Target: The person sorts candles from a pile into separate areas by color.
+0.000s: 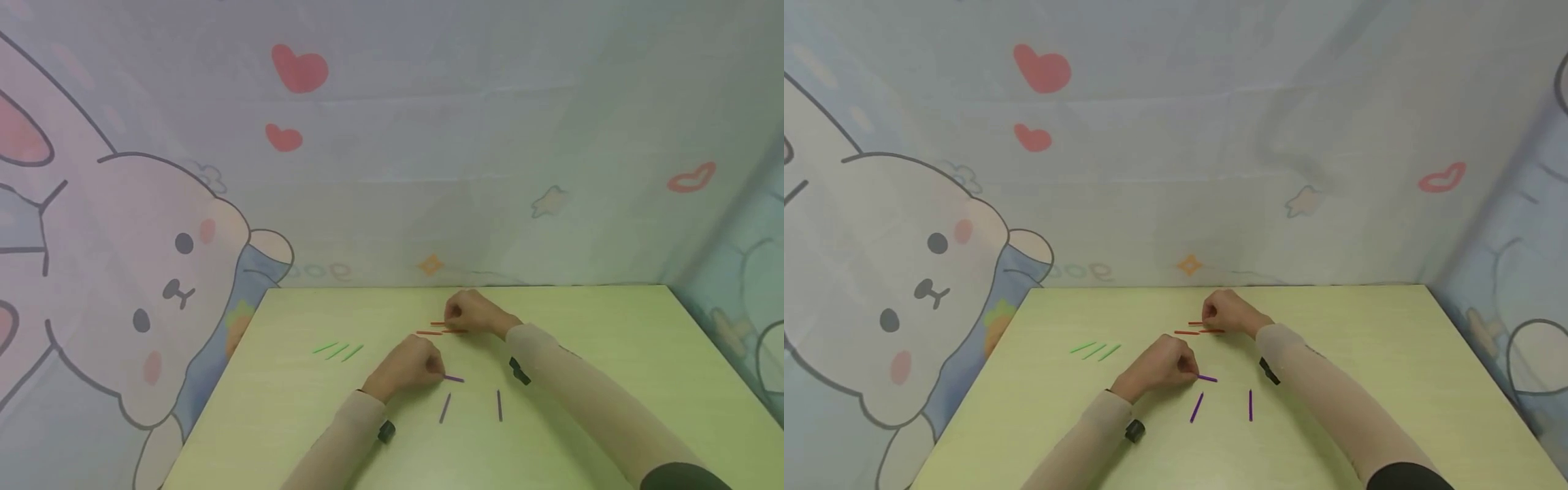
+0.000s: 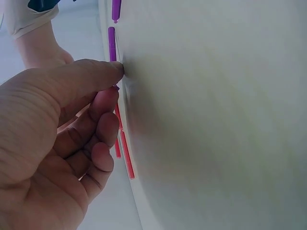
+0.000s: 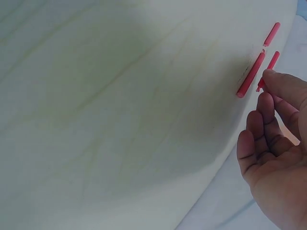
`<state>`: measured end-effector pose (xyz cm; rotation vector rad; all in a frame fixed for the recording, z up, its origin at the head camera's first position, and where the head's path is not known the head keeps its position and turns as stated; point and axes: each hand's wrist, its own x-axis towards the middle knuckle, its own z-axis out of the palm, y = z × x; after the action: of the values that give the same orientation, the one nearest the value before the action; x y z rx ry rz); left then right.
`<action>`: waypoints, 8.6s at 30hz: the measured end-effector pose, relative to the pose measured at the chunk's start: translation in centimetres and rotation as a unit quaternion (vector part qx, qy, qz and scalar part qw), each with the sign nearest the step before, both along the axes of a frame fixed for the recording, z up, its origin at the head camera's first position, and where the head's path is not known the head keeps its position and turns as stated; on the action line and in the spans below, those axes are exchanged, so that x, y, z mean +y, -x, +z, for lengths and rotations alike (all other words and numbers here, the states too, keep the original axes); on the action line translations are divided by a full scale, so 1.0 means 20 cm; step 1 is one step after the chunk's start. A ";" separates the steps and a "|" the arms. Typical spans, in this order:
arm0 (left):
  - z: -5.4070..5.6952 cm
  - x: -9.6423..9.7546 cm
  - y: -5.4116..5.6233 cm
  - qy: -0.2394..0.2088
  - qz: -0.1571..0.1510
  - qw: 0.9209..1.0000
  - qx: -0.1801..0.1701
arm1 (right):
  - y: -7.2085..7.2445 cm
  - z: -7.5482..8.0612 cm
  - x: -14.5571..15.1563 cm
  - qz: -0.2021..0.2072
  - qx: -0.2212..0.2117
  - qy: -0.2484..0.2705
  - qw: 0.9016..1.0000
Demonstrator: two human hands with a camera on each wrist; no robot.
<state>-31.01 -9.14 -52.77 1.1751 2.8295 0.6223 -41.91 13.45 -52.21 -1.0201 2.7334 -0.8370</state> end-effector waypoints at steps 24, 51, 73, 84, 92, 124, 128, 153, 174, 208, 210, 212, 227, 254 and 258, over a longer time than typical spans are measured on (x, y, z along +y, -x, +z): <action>0.01 0.00 -0.01 -0.007 0.005 1.000 -0.015 | 0.00 -0.02 0.00 -0.003 -0.008 -0.010 1.000; 0.00 0.01 -0.01 -0.006 0.011 1.000 -0.025 | -0.25 0.13 0.21 -0.034 0.023 0.030 0.999; 0.02 0.04 0.01 0.010 0.015 0.999 -0.043 | -0.72 -0.01 0.49 0.012 -0.002 0.020 1.000; 0.03 0.04 0.00 0.010 0.004 0.999 -0.047 | -0.79 -0.07 0.49 0.033 0.013 -0.001 0.999; 0.02 0.04 0.01 0.008 0.000 0.999 -0.037 | -0.84 -0.05 0.49 0.056 0.000 -0.006 0.998; 0.09 0.78 0.33 0.004 -0.132 0.991 -0.018 | -1.16 -0.02 0.61 0.016 0.048 0.002 0.999; 0.06 0.88 0.34 0.010 -0.151 0.988 -0.018 | -1.19 0.01 0.60 0.018 0.036 0.010 0.999; 0.03 1.01 0.27 0.032 -0.137 0.989 -0.037 | -1.19 0.09 0.53 0.038 0.042 0.000 0.998; 0.13 0.78 0.23 0.066 -0.084 0.994 -0.013 | -1.15 0.09 0.48 0.050 0.027 0.001 0.998; 0.03 0.14 -0.30 -0.001 0.192 0.977 -0.096 | -0.70 0.16 0.78 -0.237 0.004 0.039 0.971; -0.02 0.13 -0.28 -0.002 0.189 0.979 -0.081 | -0.68 0.13 0.80 -0.248 -0.002 0.029 0.968; -0.11 0.12 -0.24 -0.013 0.184 0.980 -0.070 | -0.67 0.12 0.82 -0.256 -0.011 0.018 0.966; 0.09 0.11 -0.38 0.020 0.178 0.982 -0.064 | -0.66 0.05 0.90 -0.258 -0.073 -0.035 0.963; 0.05 0.02 -0.37 0.013 0.124 0.992 -0.001 | -0.68 0.07 0.89 -0.254 -0.090 -0.045 0.962; 0.07 0.03 -0.37 0.028 0.128 0.991 -0.013 | -0.69 0.09 0.90 -0.262 -0.095 -0.043 0.959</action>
<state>-23.55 -8.56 -51.27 0.7956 2.9796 0.5569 -28.15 31.47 -50.46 -0.1715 2.8657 -0.8116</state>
